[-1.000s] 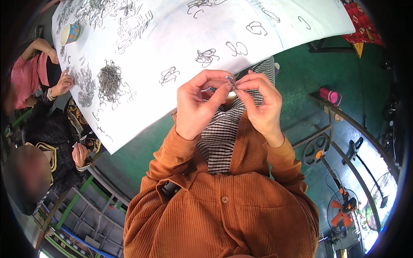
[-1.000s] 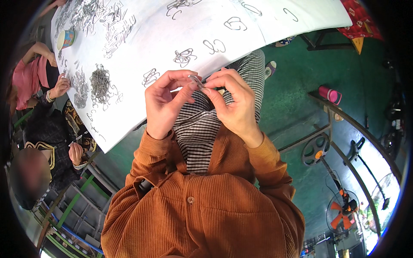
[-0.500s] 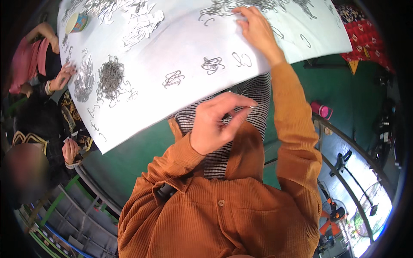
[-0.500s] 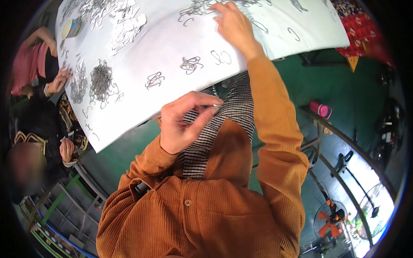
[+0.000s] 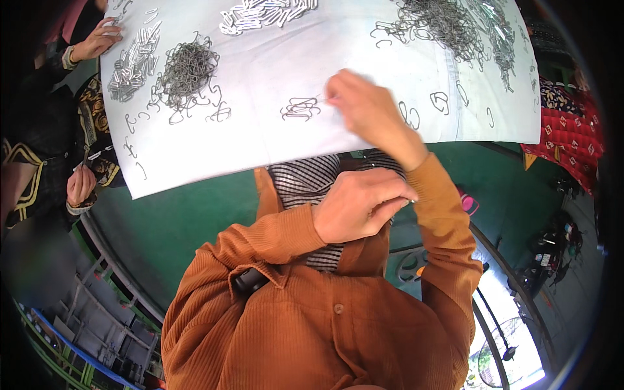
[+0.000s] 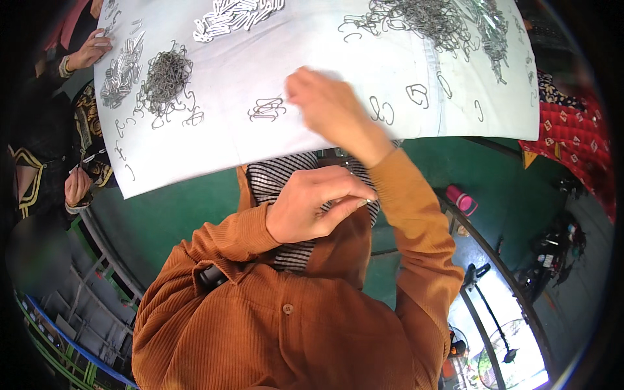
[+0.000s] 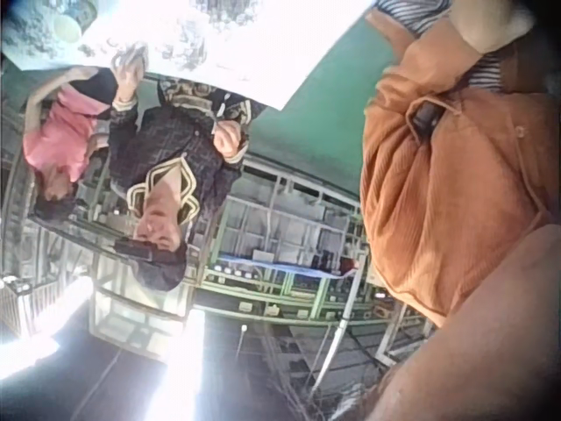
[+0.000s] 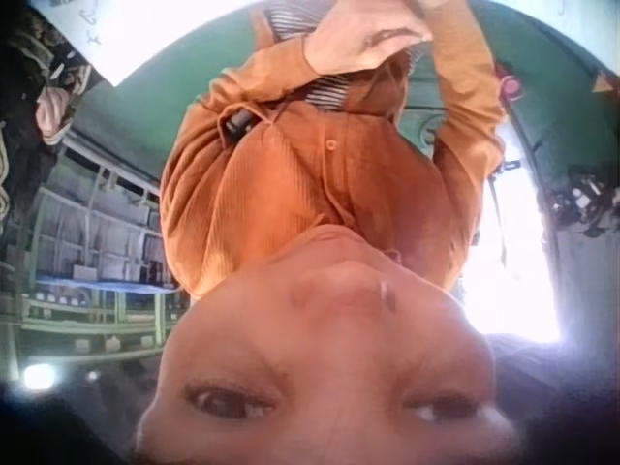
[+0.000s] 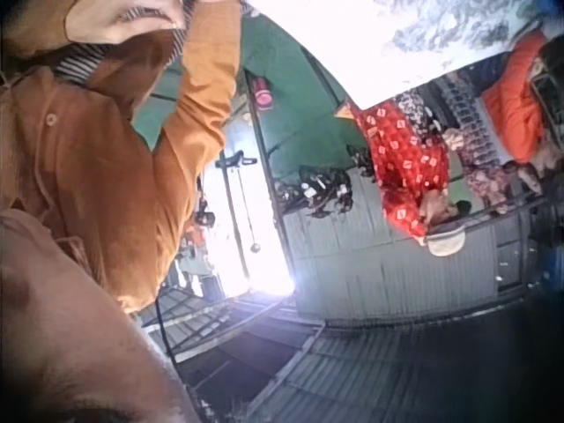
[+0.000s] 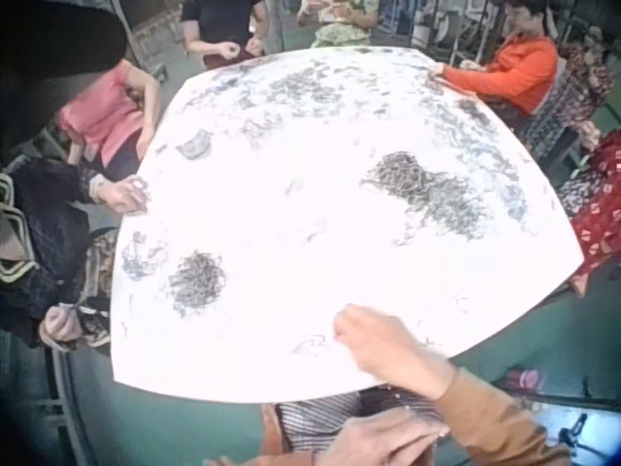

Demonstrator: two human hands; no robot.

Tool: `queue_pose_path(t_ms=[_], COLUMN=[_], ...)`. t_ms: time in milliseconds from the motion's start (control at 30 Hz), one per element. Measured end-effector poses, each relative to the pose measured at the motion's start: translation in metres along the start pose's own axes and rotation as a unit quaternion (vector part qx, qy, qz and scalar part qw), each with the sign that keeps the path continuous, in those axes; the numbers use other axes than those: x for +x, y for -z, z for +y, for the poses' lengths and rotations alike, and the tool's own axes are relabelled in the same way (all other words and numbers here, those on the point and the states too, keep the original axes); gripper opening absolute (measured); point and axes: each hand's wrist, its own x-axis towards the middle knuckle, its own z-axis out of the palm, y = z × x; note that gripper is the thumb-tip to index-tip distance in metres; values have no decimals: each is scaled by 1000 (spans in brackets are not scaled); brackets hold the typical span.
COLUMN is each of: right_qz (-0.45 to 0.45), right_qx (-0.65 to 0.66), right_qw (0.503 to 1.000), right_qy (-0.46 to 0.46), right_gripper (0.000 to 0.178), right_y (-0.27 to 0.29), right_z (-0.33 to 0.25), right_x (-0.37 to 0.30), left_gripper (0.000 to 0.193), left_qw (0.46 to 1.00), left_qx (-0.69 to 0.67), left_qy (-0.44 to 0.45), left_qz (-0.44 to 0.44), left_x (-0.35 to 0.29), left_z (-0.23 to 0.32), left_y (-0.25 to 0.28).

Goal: The person sits at a table and repeatedly picks up small metal pieces, linking them together by hand to form chains. The person places the finished chains onto a hanging metal rack and continues the process with new pieces from the table.

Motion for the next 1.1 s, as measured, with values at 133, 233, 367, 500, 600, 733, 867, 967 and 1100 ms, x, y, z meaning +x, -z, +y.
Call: queue_pose_path(t_ms=[133,233,367,500,600,733,867,967,1100], right_qz=[20,130,70,99,132,131,80,52,83], right_qx=[-36,-72,-170,-106,-88,-83,-56,-49,-102], right_qw=[999,985,960,962,961,965,985,987,971], right_qy=[34,-86,-211,-229,-227,-211,-141,-144,-201], right_gripper=[13,30,25,19,18,22,28,27,27], right_y=[2,32,59,65,58,44,45,51,47], right_z=[1,39,77,77,91,82,67,71,80], right_x=[21,27,13,0,-6,5,10,9,8], left_gripper=[18,17,17,17,17,17,17,17,17], left_qw=[1000,999,999,999,998,998,998,998,998], left_qx=[-12,-40,-35,-30,-35,-43,-45,-48,-49], left_qy=[-20,-22,-19,-30,-42,-48,-39,-39,-44], left_qz=[9,11,-9,-10,-19,-17,-20,-18,-16], left_x=[-3,-6,-5,-4,-3,-2,-4,-4,-4], left_z=[0,-1,0,-1,0,1,1,2,3], left_y=[0,-2,-3,-4,-6,-8,-9,-8,-8])
